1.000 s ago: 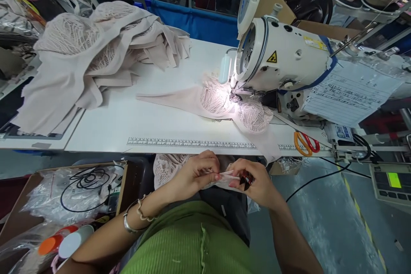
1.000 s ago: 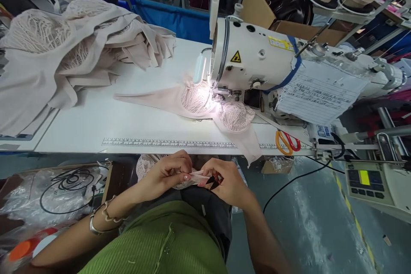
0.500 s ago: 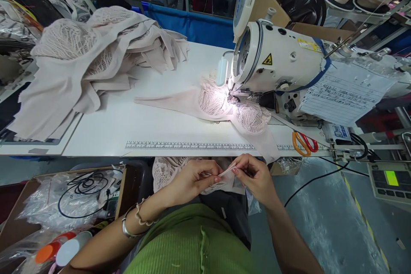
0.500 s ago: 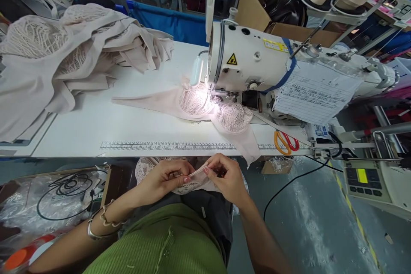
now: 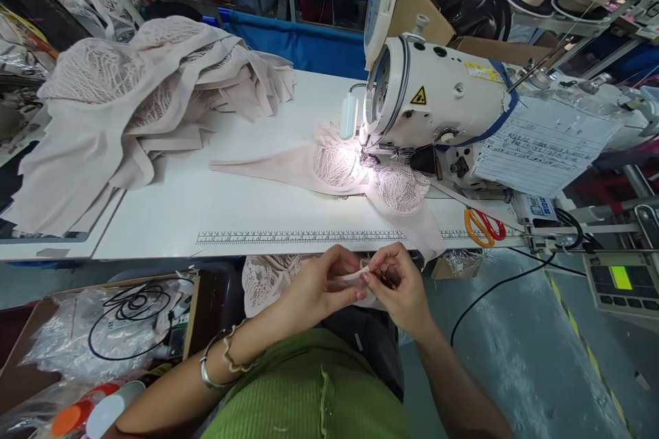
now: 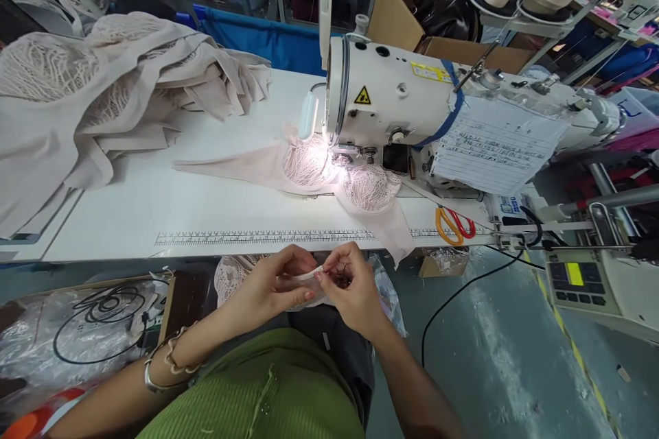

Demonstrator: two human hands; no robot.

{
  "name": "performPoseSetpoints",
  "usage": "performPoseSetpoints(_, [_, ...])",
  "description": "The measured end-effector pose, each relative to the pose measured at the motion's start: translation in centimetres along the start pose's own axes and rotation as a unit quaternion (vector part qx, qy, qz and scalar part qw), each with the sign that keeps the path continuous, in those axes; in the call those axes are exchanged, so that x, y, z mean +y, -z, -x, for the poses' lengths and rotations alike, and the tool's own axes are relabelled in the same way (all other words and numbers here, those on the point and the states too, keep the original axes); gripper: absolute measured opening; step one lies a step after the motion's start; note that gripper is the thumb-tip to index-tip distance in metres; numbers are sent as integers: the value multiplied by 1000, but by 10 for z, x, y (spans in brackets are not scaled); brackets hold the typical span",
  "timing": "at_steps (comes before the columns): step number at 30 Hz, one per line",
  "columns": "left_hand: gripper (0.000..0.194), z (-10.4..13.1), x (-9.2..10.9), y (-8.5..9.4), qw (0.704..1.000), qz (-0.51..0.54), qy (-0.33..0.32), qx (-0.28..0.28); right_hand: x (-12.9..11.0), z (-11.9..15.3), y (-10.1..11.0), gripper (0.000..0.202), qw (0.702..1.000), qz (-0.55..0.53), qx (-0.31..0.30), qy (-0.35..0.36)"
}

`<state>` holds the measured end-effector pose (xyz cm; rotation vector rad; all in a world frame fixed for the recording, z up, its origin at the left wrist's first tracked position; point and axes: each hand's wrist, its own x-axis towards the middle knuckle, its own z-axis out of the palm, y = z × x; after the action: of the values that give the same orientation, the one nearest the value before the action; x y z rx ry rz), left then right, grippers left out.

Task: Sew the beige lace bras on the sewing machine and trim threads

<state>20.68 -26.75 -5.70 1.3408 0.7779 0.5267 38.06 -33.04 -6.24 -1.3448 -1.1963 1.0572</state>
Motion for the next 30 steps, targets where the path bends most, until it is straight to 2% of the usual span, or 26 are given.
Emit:
performPoseSetpoints(3, [25,-3,-5,-5,998,-45,26,29,0,1,0,19,1000,27,-13,2])
performPoseSetpoints(6, [29,-5,-10,-5,996,-48,43,61,-1,0,6,17,996,81,-18,26])
performPoseSetpoints(10, [30,-7,-11,-2,997,12,62,50,0,-2,22,41,991,128,-20,32])
performPoseSetpoints(14, [33,-8,-10,0,994,51,86,36,0,-6,29,51,984,152,-94,12])
performPoseSetpoints(16, [31,-8,-9,0,994,60,84,28,0,-8,29,48,981,139,-136,-12])
performPoseSetpoints(19, [27,-9,-9,1,994,64,80,26,0,-11,24,31,980,92,-166,-59])
performPoseSetpoints(23, [25,-10,-8,2,994,63,86,28,-1,-11,17,26,982,46,-164,-77])
performPoseSetpoints(30, [23,-8,-5,0,996,52,74,21,-1,-11,10,24,985,63,-132,-89])
